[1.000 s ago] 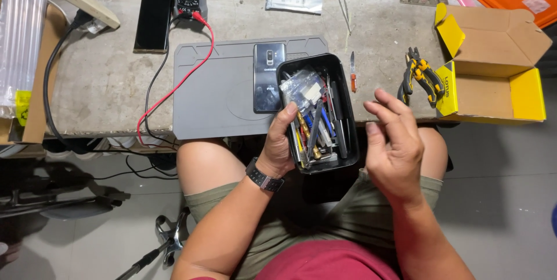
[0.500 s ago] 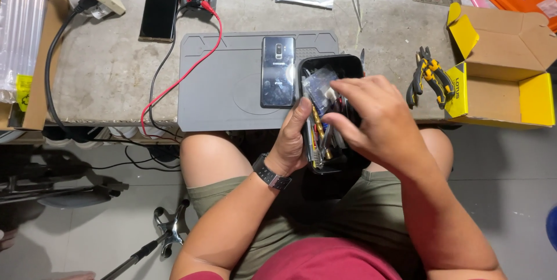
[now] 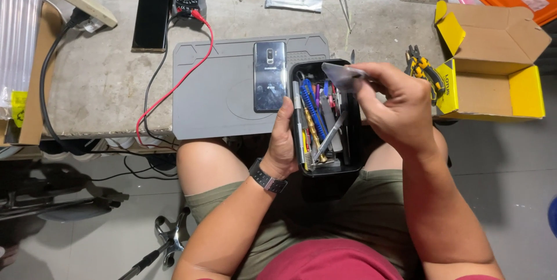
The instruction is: Disassembling a smartphone to access and organize internal components on a repair mat.
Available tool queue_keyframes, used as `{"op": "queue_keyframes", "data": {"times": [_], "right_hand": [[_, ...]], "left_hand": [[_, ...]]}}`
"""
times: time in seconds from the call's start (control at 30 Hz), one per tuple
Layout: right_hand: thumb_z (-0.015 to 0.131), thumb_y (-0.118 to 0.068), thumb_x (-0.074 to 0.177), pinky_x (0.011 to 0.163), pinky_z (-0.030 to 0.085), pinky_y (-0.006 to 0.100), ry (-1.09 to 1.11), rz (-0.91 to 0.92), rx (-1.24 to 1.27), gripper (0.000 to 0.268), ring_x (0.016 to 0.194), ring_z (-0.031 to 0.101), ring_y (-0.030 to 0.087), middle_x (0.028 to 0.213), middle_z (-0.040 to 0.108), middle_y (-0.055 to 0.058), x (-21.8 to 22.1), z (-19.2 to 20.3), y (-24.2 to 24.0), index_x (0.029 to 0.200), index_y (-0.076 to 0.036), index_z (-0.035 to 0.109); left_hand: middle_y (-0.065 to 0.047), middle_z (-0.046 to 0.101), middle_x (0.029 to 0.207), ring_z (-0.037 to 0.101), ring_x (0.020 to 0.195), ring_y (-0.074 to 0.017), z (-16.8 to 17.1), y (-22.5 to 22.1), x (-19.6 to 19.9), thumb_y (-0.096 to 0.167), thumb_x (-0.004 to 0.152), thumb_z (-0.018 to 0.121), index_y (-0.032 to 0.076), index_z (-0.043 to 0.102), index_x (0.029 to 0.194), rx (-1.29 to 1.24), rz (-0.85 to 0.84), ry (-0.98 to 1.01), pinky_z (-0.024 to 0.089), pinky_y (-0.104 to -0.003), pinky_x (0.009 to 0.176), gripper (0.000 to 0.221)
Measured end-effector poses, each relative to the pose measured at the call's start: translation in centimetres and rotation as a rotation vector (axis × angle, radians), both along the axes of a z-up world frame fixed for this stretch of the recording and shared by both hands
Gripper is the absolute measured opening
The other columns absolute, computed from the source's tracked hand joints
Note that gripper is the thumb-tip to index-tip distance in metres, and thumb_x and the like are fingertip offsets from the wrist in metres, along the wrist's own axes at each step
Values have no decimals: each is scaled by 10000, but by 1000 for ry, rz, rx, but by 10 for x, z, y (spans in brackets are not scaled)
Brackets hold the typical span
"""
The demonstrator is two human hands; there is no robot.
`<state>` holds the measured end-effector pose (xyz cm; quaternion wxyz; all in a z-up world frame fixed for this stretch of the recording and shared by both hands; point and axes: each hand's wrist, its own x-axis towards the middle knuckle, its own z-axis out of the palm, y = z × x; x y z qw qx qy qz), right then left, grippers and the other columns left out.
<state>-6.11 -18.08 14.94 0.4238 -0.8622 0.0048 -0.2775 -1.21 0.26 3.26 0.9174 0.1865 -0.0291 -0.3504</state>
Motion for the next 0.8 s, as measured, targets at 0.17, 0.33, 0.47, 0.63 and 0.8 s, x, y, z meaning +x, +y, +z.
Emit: {"op": "queue_keyframes", "data": {"times": [0.17,0.33,0.47,0.63,0.8], "right_hand": [[791,118,1078,924,680,403,-93,34,106,240,1176,827,282,1157,873,227,-21,-2,8,1294,25,840],[785,191,1057,919,698,469,-188,29,16,219,1194,858,437,1231,862,299,-28,4,19,1229,69,845],[815,100,1041,998,652,579,-293,74,-327,255,1215,804,519,1337,826,290,-22,-4,20,1285,32,846],[814,-63,1090,1044,626,608,-200,69,-471,253,1265,756,517,1403,789,258,-33,-1,30,1332,11,818],[789,-88,1019,895,527,430,-33,37,-729,170,1103,687,304,1141,713,9,-45,-25,43,1058,-249,826]], "left_hand": [[-159,839,1418,811,1294,-307,21,-3,0,572,1195,599,90,744,1552,-10,60,15,667,-494,1157,617],[-154,836,1424,798,1323,-303,24,-3,0,581,1192,606,98,729,1574,6,79,16,656,-505,1177,629],[-131,832,1430,801,1314,-298,17,-3,1,597,1177,604,135,722,1582,17,61,4,657,-504,1173,625],[-160,801,1483,784,1340,-327,5,-2,4,611,1171,568,125,681,1626,44,57,-12,639,-550,1189,675],[-96,878,1261,859,1137,-275,25,-2,3,626,1151,619,153,745,1523,65,37,-7,733,-463,1036,614]]}}
